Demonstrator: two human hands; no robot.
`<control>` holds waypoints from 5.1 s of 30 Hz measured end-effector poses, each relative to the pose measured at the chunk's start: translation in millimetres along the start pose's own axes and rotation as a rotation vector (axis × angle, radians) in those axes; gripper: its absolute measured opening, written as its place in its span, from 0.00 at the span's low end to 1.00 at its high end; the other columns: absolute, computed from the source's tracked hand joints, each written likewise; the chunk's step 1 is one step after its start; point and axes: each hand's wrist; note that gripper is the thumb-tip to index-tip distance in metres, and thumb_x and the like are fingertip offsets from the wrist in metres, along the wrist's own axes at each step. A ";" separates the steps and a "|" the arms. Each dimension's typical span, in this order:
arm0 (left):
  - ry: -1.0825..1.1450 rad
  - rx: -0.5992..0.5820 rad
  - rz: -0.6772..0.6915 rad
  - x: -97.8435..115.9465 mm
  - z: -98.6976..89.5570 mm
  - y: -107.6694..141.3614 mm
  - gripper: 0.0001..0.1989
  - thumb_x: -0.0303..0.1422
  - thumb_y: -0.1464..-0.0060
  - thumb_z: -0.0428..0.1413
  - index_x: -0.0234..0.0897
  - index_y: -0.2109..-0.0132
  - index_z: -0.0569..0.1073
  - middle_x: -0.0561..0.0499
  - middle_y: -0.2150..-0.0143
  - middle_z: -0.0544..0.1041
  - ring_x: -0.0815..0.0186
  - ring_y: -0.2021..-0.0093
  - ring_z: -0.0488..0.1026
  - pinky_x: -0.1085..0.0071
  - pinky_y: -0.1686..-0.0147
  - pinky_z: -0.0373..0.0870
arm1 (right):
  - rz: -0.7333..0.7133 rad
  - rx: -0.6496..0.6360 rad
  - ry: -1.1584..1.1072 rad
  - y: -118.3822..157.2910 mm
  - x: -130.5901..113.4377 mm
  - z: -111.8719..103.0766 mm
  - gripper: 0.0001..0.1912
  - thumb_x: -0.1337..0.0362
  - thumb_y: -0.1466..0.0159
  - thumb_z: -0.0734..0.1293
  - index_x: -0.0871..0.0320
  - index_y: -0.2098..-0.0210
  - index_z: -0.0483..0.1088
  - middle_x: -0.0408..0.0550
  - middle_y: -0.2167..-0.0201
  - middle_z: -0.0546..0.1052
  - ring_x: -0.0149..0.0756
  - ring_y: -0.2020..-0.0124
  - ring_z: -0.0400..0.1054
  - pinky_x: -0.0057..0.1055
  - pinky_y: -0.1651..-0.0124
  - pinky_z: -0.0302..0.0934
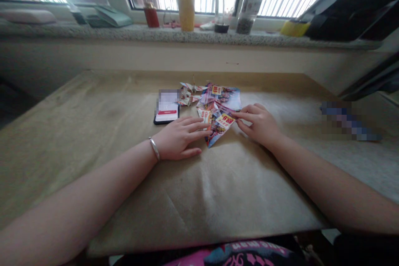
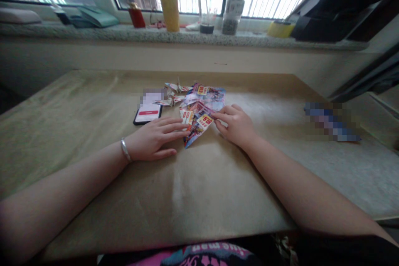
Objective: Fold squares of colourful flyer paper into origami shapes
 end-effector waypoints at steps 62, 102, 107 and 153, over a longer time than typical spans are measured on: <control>0.024 -0.081 0.010 2.1 5.8 -1.1 0.26 0.40 0.38 0.48 0.33 0.37 0.62 0.40 0.38 0.66 0.53 0.39 0.62 0.56 0.40 0.62 | 0.394 -0.333 -0.097 -4.9 -12.8 5.7 0.10 0.57 0.38 0.61 0.56 0.72 0.64 0.44 0.75 0.71 0.32 0.75 0.61 0.28 0.73 0.50; 0.015 -0.081 0.071 3.9 7.4 -2.2 0.25 0.38 0.38 0.48 0.40 0.35 0.59 0.47 0.37 0.65 0.52 0.39 0.61 0.55 0.42 0.62 | -0.218 -0.178 0.101 -6.5 -49.8 8.5 0.10 0.62 0.35 0.60 0.57 0.63 0.74 0.46 0.66 0.79 0.39 0.60 0.70 0.43 0.37 0.48; 0.019 -0.076 0.085 3.0 8.3 -3.3 0.25 0.40 0.37 0.46 0.39 0.35 0.59 0.45 0.37 0.64 0.53 0.39 0.61 0.55 0.41 0.60 | -0.204 -0.205 0.098 -8.3 -47.3 9.1 0.09 0.63 0.37 0.60 0.56 0.68 0.71 0.48 0.68 0.77 0.39 0.61 0.69 0.42 0.38 0.49; -0.083 0.020 0.051 12.7 8.0 -13.3 0.18 0.36 0.37 0.47 0.33 0.47 0.72 0.41 0.55 0.74 0.61 0.58 0.70 0.64 0.56 0.70 | -0.045 -0.268 0.211 -12.2 -55.0 9.9 0.12 0.58 0.35 0.59 0.56 0.68 0.71 0.50 0.67 0.77 0.44 0.58 0.66 0.44 0.43 0.48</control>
Point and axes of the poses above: each hand's wrist, its own y-axis away from the middle knuckle, its own z-axis out of the palm, x = y × z
